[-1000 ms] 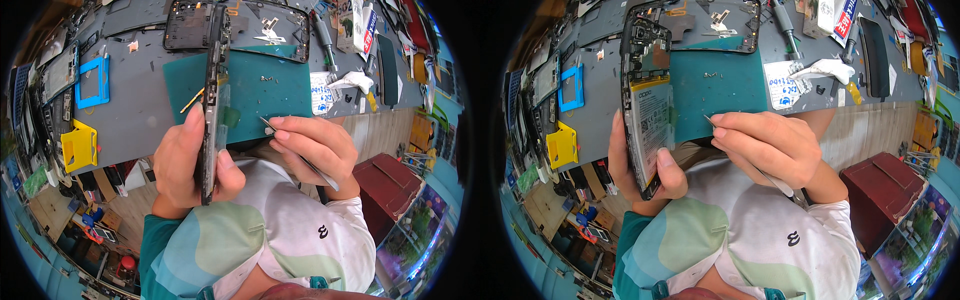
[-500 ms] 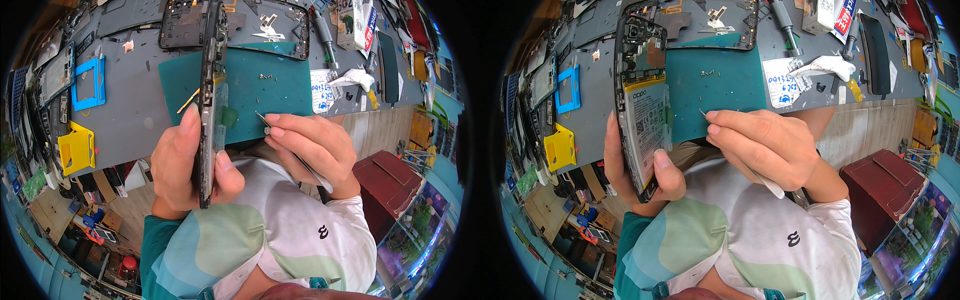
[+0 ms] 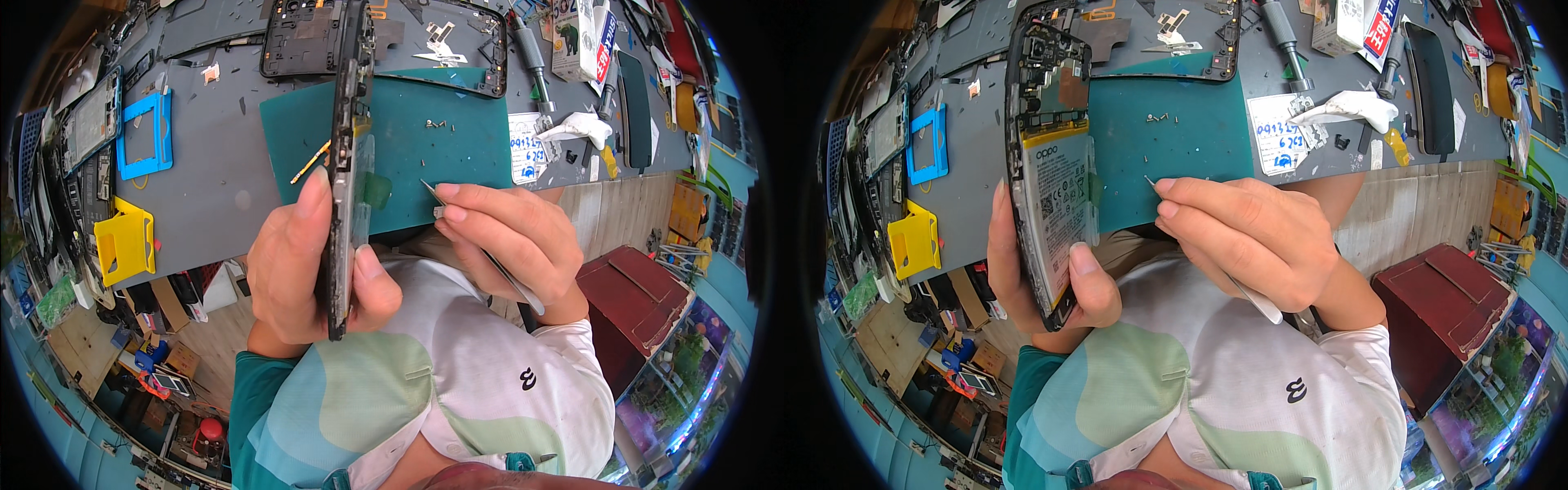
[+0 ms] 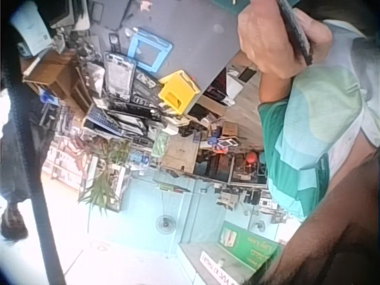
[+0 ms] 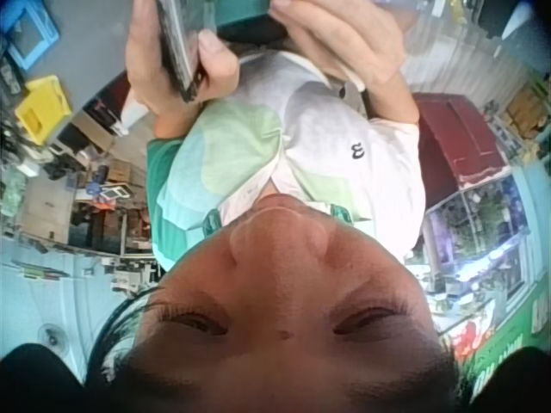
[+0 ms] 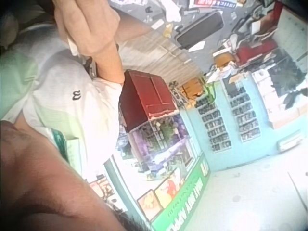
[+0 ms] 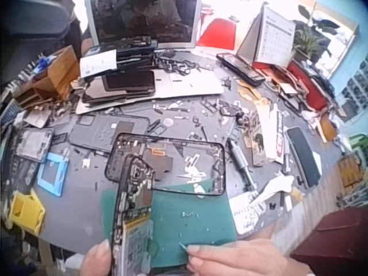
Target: The person uses tweezers to remove small components from the side of a disassembled smartphone. They then use a screwdriver to unscrew parts and continue to manipulate internal components with tweezers.
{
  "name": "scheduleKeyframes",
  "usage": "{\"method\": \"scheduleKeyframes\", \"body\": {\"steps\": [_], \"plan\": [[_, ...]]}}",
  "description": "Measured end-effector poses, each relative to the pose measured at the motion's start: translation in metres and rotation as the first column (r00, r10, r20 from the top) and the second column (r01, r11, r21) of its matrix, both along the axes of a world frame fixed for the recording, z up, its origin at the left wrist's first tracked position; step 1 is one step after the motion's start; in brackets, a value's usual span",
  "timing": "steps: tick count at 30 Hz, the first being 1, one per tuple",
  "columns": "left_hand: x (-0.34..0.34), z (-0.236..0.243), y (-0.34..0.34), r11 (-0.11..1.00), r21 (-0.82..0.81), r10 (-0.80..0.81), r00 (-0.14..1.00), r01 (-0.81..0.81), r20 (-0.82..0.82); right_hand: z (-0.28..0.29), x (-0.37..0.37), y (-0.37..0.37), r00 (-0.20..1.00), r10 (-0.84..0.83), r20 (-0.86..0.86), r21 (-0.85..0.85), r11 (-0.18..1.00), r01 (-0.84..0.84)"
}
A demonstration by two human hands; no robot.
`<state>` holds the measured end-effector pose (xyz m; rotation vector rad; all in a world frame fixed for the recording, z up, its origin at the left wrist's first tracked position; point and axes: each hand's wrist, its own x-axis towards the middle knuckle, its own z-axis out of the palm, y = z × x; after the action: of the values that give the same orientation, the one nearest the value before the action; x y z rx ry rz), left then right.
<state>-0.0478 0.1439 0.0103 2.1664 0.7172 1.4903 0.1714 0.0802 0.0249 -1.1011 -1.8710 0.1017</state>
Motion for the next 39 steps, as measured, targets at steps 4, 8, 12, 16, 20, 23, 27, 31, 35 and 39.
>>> {"method": "scheduleKeyframes", "body": {"steps": [4, 8, 12, 16, 20, 23, 27, 31, 35, 39], "plan": [[0.000, 0.000, -0.001, 1.000, 0.001, 0.006, 1.000, -0.006, 0.002, 0.005, -0.001, -0.001, 0.999, -0.010, -0.046, -0.066, 0.998, 0.007], [0.001, 0.000, 0.001, 1.000, 0.006, -0.005, 1.000, 0.005, 0.006, 0.019, 0.001, -0.005, 0.962, -0.069, -0.264, -0.301, 0.954, -0.014], [0.000, -0.005, -0.002, 1.000, 0.008, 0.013, 1.000, -0.014, 0.014, 0.024, 0.001, -0.011, 0.680, -0.239, -0.693, -0.492, 0.846, -0.204], [-0.001, -0.005, -0.003, 1.000, -0.010, 0.010, 1.000, -0.010, 0.005, 0.027, -0.001, -0.008, 0.428, -0.331, -0.841, -0.483, 0.816, -0.318], [-0.002, -0.001, -0.001, 1.000, -0.010, -0.008, 1.000, 0.008, -0.026, 0.033, -0.003, -0.007, 0.423, -0.422, -0.802, -0.561, 0.775, -0.291], [-0.002, 0.001, -0.002, 1.000, -0.028, -0.016, 1.000, 0.015, -0.027, 0.035, -0.004, -0.006, 0.523, -0.425, -0.739, -0.605, 0.759, -0.239], [-0.002, 0.001, -0.002, 0.999, -0.039, -0.010, 1.000, 0.008, -0.030, 0.035, -0.007, -0.006, 0.597, -0.415, -0.687, -0.619, 0.764, -0.182], [-0.003, 0.004, -0.001, 0.997, -0.069, -0.026, 0.998, 0.022, -0.055, 0.035, -0.008, -0.005, 0.637, -0.399, -0.660, -0.615, 0.774, -0.151], [-0.003, 0.004, 0.000, 0.999, -0.046, -0.029, 0.999, 0.027, -0.043, 0.036, -0.009, -0.006, 0.647, -0.401, -0.649, -0.622, 0.769, -0.147], [-0.001, 0.004, 0.001, 0.999, -0.037, -0.018, 0.999, 0.017, -0.034, 0.035, -0.009, -0.006, 0.661, -0.388, -0.643, -0.610, 0.781, -0.135]]}}
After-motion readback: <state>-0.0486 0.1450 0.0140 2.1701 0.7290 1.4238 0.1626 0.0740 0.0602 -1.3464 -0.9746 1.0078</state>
